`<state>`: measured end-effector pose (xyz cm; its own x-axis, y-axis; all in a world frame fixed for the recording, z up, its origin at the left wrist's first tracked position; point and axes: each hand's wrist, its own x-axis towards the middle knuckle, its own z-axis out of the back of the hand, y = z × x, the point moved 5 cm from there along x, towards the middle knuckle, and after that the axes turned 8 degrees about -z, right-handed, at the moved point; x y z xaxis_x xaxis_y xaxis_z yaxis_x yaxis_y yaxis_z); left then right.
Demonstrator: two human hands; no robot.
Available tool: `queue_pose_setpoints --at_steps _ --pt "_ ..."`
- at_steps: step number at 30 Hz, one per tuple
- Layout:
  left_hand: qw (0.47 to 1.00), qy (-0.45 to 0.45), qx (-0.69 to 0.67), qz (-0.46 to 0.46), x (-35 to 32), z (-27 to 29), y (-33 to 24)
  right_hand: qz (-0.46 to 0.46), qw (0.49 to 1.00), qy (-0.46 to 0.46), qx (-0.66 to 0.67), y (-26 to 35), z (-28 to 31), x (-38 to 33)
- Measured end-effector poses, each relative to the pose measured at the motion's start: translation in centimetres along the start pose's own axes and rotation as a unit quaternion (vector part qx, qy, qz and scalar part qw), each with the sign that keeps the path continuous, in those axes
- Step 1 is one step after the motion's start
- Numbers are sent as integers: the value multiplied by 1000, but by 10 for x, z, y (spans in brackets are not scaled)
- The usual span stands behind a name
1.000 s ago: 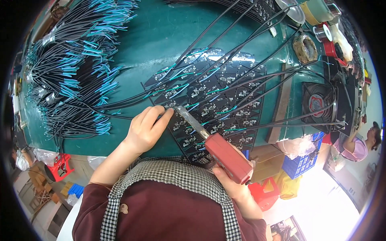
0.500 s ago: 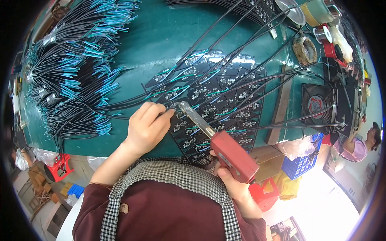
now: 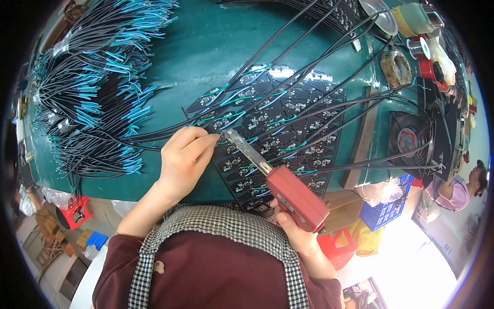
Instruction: The person solders wires onto circuit board panels using a soldering iron, taking wires one at a time and attaching them to connection points on the boards.
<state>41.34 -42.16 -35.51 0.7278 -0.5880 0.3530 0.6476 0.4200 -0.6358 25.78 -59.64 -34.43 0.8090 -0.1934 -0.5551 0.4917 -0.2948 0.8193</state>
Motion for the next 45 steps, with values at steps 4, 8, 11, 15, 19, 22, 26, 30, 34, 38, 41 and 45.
queue_pose_setpoints --at_steps 4,8,11,15,19,22,26,30,34,38,41,45 --pt "1000 -7 3 0 -1 1 1 0 997 -55 -58 0 0 -1" --pt "1000 -6 11 -1 0 0 1 6 996 -31 -85 -6 6 2" --pt "1000 8 25 -8 -1 2 0 -1 988 -23 -154 -12 12 1" --pt "999 10 32 -8 0 0 -2 7 995 -41 -95 -7 4 -2" --pt "1000 10 23 -2 -3 -1 -3 59 997 -48 18 4 8 -6" --pt "999 19 31 3 0 4 -4 73 996 -58 5 11 9 -3" --pt "993 -68 97 -13 3 38 7 92 989 -111 -18 13 12 -3" --pt "960 -35 261 100 2 84 40 89 989 -114 7 12 19 -6" --pt "962 14 243 126 0 88 51 95 991 -90 21 10 20 -4" --pt "983 -84 128 105 1 96 61 89 991 -94 43 12 25 -7" --pt "988 -123 92 3 16 88 28 74 989 -114 64 10 32 -9" --pt "998 -22 -3 -50 34 24 -11 118 985 -123 39 21 34 -3"
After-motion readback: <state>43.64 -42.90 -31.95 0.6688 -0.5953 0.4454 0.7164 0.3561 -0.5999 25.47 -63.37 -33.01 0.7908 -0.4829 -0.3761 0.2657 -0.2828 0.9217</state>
